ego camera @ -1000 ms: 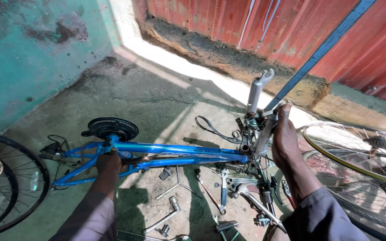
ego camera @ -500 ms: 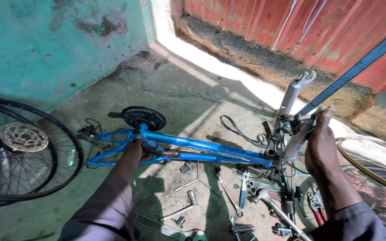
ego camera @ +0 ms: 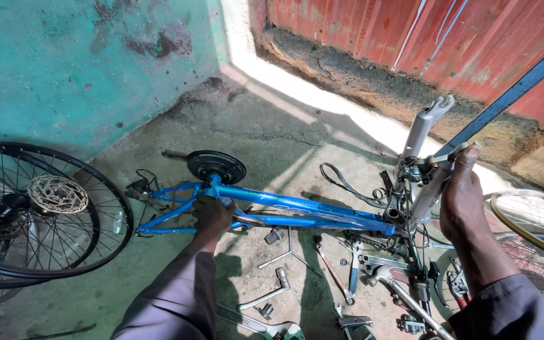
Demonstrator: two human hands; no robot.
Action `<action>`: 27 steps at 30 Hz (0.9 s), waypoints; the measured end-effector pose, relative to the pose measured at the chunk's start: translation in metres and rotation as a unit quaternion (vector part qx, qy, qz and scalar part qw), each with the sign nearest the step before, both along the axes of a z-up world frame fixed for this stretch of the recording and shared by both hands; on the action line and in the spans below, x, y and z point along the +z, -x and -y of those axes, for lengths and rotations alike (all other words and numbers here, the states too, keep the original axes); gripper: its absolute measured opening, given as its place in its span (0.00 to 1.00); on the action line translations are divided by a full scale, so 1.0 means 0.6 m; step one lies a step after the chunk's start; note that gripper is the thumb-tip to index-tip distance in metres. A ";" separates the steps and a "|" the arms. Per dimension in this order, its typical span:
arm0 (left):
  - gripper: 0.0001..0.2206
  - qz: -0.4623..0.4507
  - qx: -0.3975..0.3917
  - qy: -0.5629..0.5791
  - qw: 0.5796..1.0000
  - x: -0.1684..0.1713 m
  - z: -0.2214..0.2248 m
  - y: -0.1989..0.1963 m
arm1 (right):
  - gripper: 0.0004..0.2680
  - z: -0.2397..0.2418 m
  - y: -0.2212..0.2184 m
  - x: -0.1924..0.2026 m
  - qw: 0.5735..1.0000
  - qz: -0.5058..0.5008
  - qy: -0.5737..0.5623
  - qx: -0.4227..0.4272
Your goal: Repairing and assembling a bicycle, specifically focusing on the front fork and cable connections.
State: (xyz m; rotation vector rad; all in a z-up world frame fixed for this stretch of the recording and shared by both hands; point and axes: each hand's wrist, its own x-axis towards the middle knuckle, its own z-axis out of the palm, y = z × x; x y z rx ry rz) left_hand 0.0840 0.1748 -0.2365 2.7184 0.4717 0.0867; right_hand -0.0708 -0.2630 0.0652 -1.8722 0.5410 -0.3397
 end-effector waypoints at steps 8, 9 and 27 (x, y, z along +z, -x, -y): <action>0.25 -0.010 0.018 0.129 0.991 0.032 -0.045 -0.003 | 0.44 0.010 -0.002 -0.014 1.000 0.019 0.002 0.002; 0.24 -0.034 0.061 0.168 0.983 0.063 -0.047 0.007 | 0.45 0.009 -0.001 -0.011 1.000 0.001 0.016 -0.001; 0.23 0.103 0.396 0.438 0.800 0.092 0.111 -0.001 | 0.38 0.032 -0.015 -0.049 0.999 0.033 0.018 0.002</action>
